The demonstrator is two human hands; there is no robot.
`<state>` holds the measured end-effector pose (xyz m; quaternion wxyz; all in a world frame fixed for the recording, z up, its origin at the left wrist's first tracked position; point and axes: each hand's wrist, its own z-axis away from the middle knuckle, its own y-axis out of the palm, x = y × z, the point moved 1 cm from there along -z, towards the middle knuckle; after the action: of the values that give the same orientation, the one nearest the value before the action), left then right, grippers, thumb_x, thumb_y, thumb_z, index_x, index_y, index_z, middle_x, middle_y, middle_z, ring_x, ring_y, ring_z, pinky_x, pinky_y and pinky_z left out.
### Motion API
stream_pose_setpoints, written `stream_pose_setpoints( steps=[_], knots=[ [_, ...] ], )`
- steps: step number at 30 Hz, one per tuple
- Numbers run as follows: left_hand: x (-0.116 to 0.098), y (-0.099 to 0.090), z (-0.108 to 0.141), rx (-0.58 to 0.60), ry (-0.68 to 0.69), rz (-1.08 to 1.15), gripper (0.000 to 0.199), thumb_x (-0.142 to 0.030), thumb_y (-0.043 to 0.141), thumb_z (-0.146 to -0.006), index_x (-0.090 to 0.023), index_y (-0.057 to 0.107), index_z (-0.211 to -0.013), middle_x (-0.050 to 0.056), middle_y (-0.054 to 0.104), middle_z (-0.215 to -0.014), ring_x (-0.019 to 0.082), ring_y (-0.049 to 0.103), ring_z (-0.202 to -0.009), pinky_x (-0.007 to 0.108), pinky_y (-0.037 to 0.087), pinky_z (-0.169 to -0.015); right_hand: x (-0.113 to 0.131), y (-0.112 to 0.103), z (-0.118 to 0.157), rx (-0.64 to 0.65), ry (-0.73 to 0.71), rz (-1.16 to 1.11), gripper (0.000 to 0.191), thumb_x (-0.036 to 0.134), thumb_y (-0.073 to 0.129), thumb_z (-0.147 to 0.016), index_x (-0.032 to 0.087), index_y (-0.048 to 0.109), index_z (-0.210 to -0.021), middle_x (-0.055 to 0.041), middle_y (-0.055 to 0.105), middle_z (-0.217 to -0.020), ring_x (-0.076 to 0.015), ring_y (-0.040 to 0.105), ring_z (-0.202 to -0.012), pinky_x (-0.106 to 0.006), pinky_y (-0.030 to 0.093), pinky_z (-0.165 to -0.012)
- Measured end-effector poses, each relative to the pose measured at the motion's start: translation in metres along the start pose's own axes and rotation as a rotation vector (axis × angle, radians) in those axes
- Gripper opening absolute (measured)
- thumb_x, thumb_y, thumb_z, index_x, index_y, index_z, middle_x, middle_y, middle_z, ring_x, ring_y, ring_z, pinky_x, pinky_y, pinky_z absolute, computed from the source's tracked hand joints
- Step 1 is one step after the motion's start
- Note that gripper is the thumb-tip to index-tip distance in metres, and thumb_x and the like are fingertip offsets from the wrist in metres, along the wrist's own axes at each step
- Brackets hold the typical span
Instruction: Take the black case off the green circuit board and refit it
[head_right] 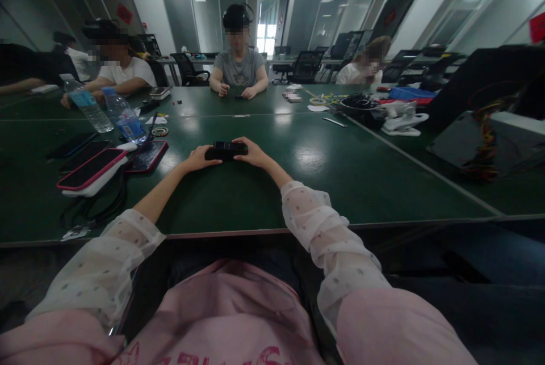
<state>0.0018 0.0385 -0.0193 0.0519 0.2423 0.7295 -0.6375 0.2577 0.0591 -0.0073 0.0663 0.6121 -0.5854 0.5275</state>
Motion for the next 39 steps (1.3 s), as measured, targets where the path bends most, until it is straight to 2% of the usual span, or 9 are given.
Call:
stream_pose_setpoints(
  steps=[5, 13, 28, 39],
  knots=[
    [0.000, 0.000, 0.001, 0.005, 0.036, -0.014, 0.074, -0.072, 0.058, -0.073, -0.023, 0.054, -0.128, 0.011, 0.058, -0.131, 0.034, 0.049, -0.126, 0.050, 0.039, -0.103, -0.009, 0.004, 0.002, 0.002, 0.020, -0.017, 0.061, 0.040, 0.077, -0.071, 0.024, 0.053, -0.125, -0.0080, 0.058, -0.126, -0.0275, 0.056, -0.118, -0.051, 0.043, -0.104],
    [0.001, 0.002, 0.001, -0.001, 0.036, -0.020, 0.070, -0.071, 0.057, -0.075, -0.026, 0.053, -0.129, 0.010, 0.056, -0.134, 0.033, 0.047, -0.128, 0.048, 0.037, -0.105, -0.006, 0.004, 0.003, -0.009, 0.048, -0.035, 0.063, 0.040, 0.079, -0.068, 0.023, 0.053, -0.123, -0.0083, 0.059, -0.124, -0.0274, 0.056, -0.117, -0.051, 0.040, -0.106],
    [0.000, 0.001, 0.002, 0.015, 0.034, -0.007, 0.072, -0.071, 0.056, -0.076, -0.024, 0.052, -0.130, 0.010, 0.054, -0.136, 0.034, 0.044, -0.130, 0.049, 0.035, -0.106, -0.013, 0.005, 0.003, -0.008, 0.064, -0.032, 0.065, 0.036, 0.079, -0.068, 0.024, 0.052, -0.125, -0.0071, 0.060, -0.124, -0.0270, 0.056, -0.118, -0.051, 0.041, -0.106],
    [0.001, 0.002, 0.001, 0.008, 0.043, -0.023, 0.074, -0.073, 0.058, -0.073, -0.023, 0.054, -0.128, 0.011, 0.057, -0.132, 0.034, 0.048, -0.126, 0.049, 0.038, -0.104, -0.014, 0.008, 0.003, -0.046, 0.063, -0.104, 0.063, 0.038, 0.080, -0.067, 0.022, 0.054, -0.123, -0.0075, 0.061, -0.120, -0.0260, 0.059, -0.112, -0.049, 0.043, -0.103]
  ],
)
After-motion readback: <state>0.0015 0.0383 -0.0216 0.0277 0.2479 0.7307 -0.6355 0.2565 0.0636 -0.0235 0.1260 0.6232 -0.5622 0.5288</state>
